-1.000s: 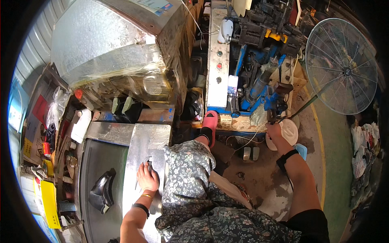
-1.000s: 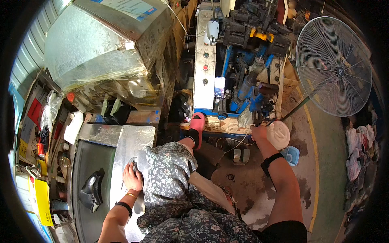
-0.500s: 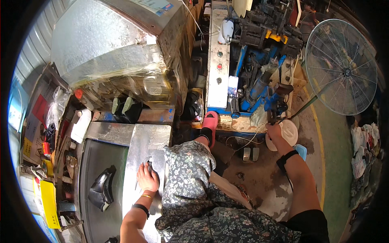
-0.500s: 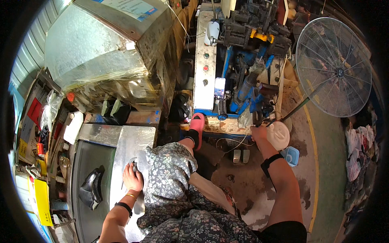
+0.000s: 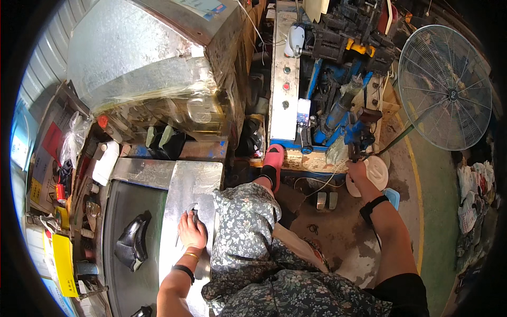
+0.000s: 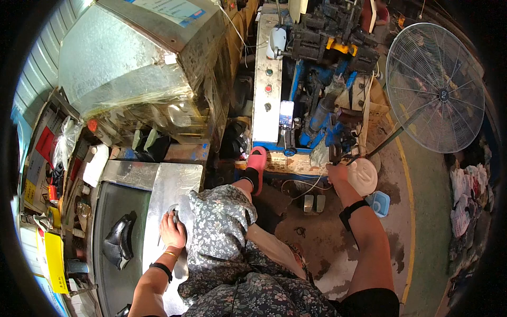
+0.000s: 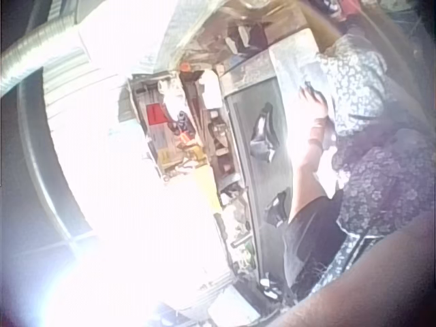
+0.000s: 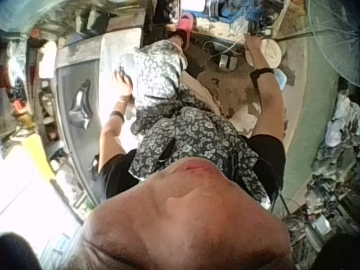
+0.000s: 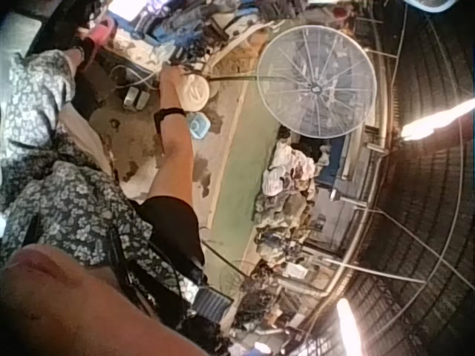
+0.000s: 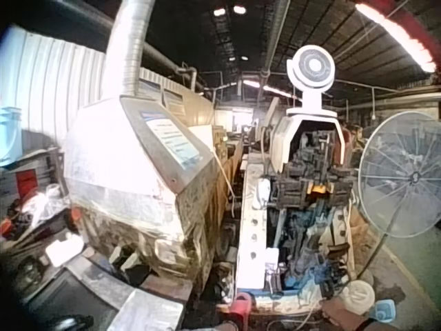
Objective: The person is lasting shoes by placing them into a molding machine and preparing them for the next stage of production.
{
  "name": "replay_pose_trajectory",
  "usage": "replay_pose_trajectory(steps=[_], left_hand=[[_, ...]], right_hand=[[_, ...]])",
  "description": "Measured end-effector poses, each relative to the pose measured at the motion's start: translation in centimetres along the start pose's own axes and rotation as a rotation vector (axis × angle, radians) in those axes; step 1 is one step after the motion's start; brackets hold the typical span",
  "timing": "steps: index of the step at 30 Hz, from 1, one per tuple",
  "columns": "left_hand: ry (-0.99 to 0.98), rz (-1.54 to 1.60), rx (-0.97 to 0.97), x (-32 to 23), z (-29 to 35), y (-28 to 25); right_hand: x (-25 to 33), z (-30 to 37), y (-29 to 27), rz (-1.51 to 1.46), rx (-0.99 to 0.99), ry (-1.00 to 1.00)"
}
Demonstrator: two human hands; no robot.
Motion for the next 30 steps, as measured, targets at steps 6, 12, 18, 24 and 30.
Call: replay_pose_trajectory(steps=[6,12,18,24,30], left_hand=[[0.022,0.004,-0.02,0.0,0.0,-0.1],[0.014,0.004,-0.011,-0.1,0.1,0.0],[0.01,0.012,-0.015,-0.1,-0.2,-0.3],[0.021,0.035,-0.026,-0.1,0.3,0.0],[0.123,0.099,-0.235,2.0,-4.2,-5.3]], right_hand=[[-0.4,-0.3,0.2,-0.023,0.003,-0.001],[-0.6,-0.5,0.2,-0.042,-0.023,0.015],[0.1,0.2,0.0,-0.052,-0.017,0.009],[0.1,0.3,0.0,-0.065,-0.026,0.01],[0.5,0.6,-0.3,-0.069,-0.019,0.002]])
Point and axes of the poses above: each hand's wrist, its own z-axis away from the middle knuckle, its own y-axis out of the palm, x = y × z, the point moved 7 cm from there along -z, towards the middle knuckle, and after that the axes turned 6 degrees about -y, right-handed, at the moved point
